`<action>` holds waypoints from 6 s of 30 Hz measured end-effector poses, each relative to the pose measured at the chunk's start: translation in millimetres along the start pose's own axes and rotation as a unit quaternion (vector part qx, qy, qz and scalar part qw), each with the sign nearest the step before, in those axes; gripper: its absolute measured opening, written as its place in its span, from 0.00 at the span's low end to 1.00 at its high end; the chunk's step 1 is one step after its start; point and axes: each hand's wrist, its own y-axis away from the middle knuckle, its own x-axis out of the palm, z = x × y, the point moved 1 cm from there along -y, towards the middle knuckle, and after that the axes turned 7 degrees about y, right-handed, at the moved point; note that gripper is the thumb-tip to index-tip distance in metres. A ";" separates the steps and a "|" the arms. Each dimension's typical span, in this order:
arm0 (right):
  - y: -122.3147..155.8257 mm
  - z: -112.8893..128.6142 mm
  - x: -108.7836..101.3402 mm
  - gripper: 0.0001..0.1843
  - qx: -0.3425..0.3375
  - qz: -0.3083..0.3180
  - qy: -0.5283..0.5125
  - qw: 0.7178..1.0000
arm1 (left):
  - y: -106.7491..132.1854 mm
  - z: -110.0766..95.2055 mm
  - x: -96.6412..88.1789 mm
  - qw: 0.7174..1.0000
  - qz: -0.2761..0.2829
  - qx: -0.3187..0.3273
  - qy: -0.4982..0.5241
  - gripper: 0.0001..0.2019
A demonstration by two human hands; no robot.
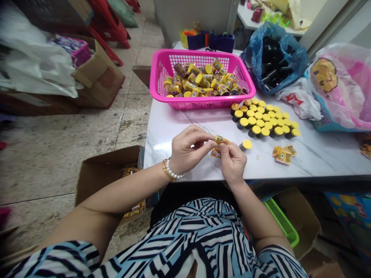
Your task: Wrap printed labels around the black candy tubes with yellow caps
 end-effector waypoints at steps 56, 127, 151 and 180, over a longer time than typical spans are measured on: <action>-15.4 13.2 -15.9 0.15 0.102 0.019 -0.112 0.988 | -14.6 33.6 1.7 0.707 0.039 -0.581 0.402 0.12; -62.8 13.5 -32.0 0.20 -0.133 0.294 -0.007 0.946 | -22.4 40.4 -19.5 0.729 0.204 -0.488 0.435 0.27; -67.4 5.2 12.4 0.14 -0.160 0.137 0.004 0.978 | -24.3 45.0 -19.4 0.722 0.125 -0.527 0.431 0.20; -44.6 -18.2 -92.6 0.11 -0.197 -0.069 0.369 0.906 | 10.3 51.1 17.3 0.931 0.308 -0.050 -0.190 0.07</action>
